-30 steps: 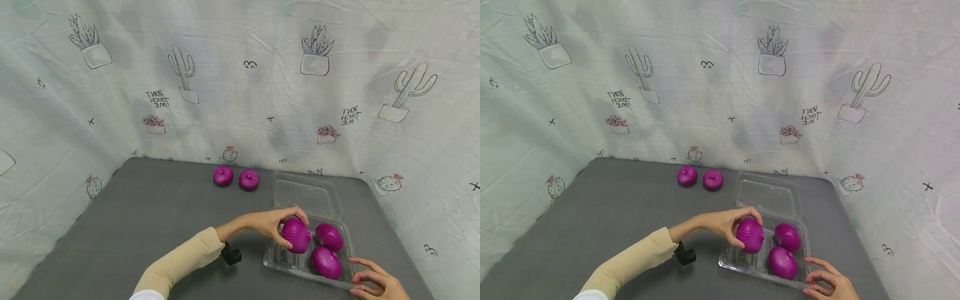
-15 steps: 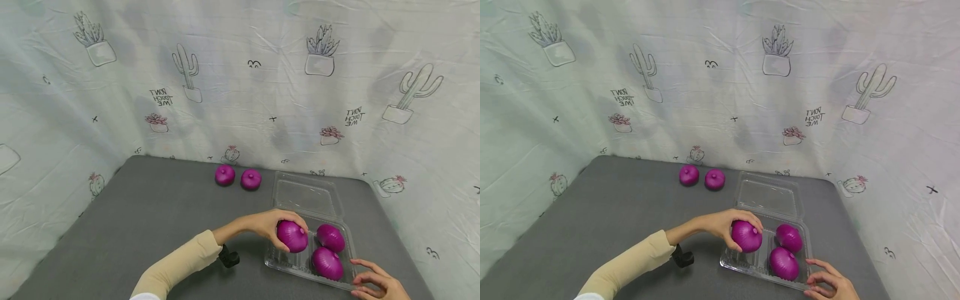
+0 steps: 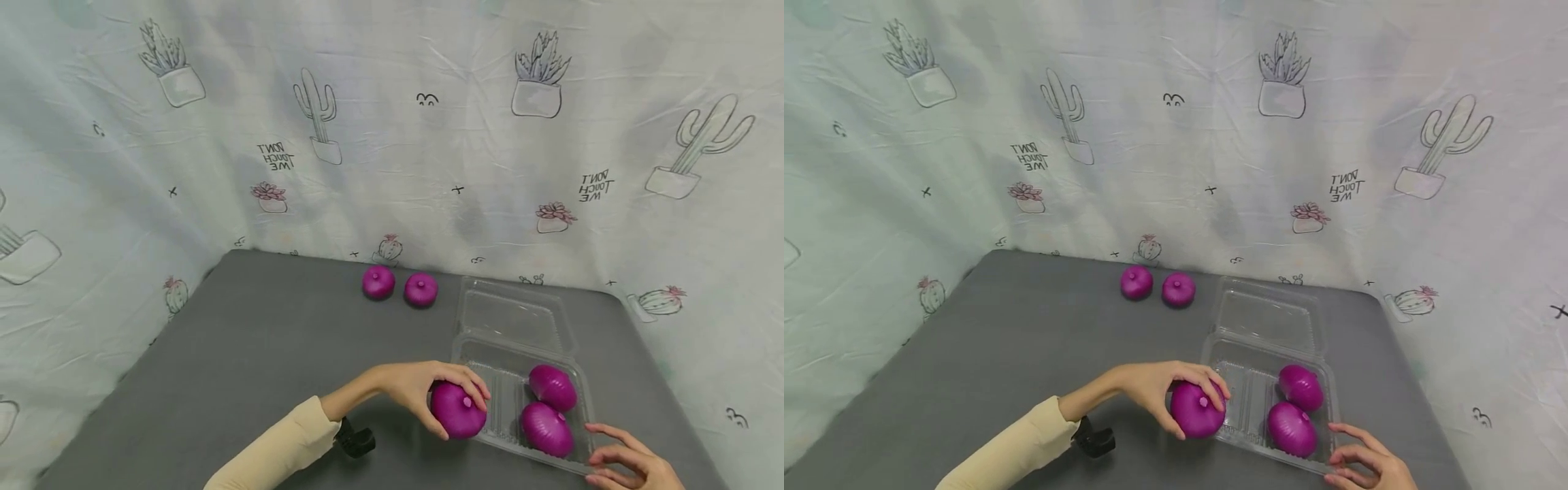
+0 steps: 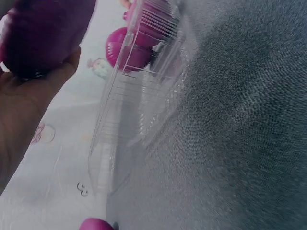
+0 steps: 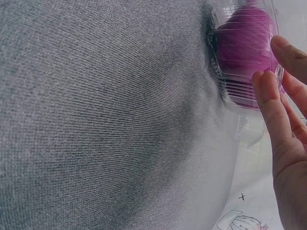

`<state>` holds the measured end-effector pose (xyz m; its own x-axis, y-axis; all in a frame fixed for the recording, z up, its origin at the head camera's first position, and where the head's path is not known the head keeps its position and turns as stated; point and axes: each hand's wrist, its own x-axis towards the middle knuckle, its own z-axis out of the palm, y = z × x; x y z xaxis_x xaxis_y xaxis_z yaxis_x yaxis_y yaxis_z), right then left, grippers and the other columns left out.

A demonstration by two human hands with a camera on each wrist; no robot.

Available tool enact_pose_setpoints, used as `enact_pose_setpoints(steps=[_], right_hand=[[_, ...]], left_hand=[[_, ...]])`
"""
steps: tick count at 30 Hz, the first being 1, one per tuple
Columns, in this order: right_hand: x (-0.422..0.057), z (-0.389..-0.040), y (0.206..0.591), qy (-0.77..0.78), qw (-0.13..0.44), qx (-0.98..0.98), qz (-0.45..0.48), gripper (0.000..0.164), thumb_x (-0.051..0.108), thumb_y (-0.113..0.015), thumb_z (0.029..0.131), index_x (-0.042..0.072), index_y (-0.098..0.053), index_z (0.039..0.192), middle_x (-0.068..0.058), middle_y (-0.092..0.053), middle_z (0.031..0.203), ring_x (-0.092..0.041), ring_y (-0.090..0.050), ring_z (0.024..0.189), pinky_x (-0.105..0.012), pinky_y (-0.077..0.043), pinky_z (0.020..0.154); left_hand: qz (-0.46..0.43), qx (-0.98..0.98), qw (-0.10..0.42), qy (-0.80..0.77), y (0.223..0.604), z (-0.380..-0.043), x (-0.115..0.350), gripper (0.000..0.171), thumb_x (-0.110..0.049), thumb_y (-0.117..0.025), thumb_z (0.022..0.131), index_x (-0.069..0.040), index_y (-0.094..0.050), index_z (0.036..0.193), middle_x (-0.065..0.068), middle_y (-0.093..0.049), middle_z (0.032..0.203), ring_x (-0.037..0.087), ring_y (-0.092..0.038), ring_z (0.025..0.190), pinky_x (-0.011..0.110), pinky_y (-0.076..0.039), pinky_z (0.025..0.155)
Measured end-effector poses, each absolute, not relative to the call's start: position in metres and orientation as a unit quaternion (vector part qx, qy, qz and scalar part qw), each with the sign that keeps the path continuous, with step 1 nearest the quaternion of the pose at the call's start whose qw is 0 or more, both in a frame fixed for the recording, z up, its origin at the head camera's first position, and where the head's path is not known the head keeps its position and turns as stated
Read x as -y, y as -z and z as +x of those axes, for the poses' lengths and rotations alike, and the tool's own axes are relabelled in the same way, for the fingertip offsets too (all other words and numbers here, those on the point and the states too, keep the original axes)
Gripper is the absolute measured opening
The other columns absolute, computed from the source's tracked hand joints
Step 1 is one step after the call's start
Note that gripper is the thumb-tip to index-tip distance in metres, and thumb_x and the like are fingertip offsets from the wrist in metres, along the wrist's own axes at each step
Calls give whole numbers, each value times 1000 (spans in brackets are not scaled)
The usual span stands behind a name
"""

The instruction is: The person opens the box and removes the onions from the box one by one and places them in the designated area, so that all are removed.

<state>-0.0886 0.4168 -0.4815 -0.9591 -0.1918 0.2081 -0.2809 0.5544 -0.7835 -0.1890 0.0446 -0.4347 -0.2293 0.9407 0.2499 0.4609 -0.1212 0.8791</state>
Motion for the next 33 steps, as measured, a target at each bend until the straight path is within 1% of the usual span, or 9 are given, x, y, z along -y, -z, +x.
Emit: enact_pose_setpoints(steps=[4, 7, 12, 14, 18, 20, 26, 27, 33], right_hand=[[-419, -91, 483, -450, 44, 881, 137, 18, -5, -80, 70, 5, -70, 81, 24, -52, 117, -7, -62, 77, -27, -56, 59], [-421, -92, 485, -454, 48, 877, 150, 19, -9, -79, 69, 2, -71, 82, 23, -53, 117, -9, -62, 77, -27, -56, 59], [-424, -93, 487, -462, 50, 869, 170, 21, -13, -77, 69, -2, -72, 86, 20, -54, 117, -7, -62, 78, -26, -56, 60], [-425, -94, 488, -462, 53, 865, 185, 24, -14, -77, 68, -2, -72, 88, 19, -54, 117, -7, -62, 78, -26, -56, 60], [-427, -95, 489, -465, 61, 854, 227, 29, -19, -75, 66, -2, -73, 90, 18, -54, 118, -6, -62, 77, -24, -55, 59], [-427, -96, 489, -469, 66, 847, 243, 32, -21, -74, 65, -1, -73, 91, 18, -54, 119, -5, -62, 77, -23, -55, 59], [-428, -97, 490, -463, 84, 839, 272, 40, -25, -73, 62, 5, -73, 88, 18, -53, 123, -4, -62, 76, -19, -53, 59], [-428, -97, 490, -461, 85, 840, 273, 40, -25, -73, 62, 6, -73, 88, 19, -53, 123, -3, -62, 76, -18, -52, 58], [-432, -100, 493, -487, 67, 820, 294, 42, -29, -69, 63, 3, -72, 90, 18, -53, 126, -3, -60, 80, -18, -52, 59]], left_hand=[[561, -599, 276, -500, 429, -181, -31, 52, 10, -80, 68, 1, -57, 114, 19, -43, 137, 11, -38, 131, 29, -46, 97], [561, -590, 296, -499, 424, -178, -20, 52, 14, -80, 66, 4, -57, 112, 23, -43, 135, 12, -40, 130, 31, -47, 96], [560, -597, 310, -484, 430, -185, -3, 53, 11, -82, 64, 2, -58, 111, 18, -46, 136, 13, -41, 129, 31, -49, 94], [555, -602, 306, -486, 435, -190, 6, 54, 9, -83, 65, 0, -59, 111, 16, -47, 136, 15, -43, 128, 33, -49, 94], [531, -614, 290, -508, 437, -201, 24, 53, 10, -83, 65, -2, -58, 111, 19, -46, 136, 19, -45, 126, 37, -47, 96], [515, -618, 285, -521, 437, -206, 33, 52, 11, -81, 65, -2, -57, 110, 23, -45, 136, 21, -45, 127, 39, -48, 96], [476, -649, 252, -538, 440, -222, 54, 53, 12, -80, 66, -6, -58, 110, 25, -46, 136, 24, -43, 128, 42, -49, 93], [469, -656, 245, -539, 441, -225, 58, 53, 12, -80, 66, -7, -58, 110, 24, -46, 135, 24, -43, 128, 42, -50, 93], [430, -689, 197, -550, 445, -240, 80, 50, 12, -78, 68, -8, -58, 109, 25, -45, 135, 27, -45, 125, 43, -49, 93]])
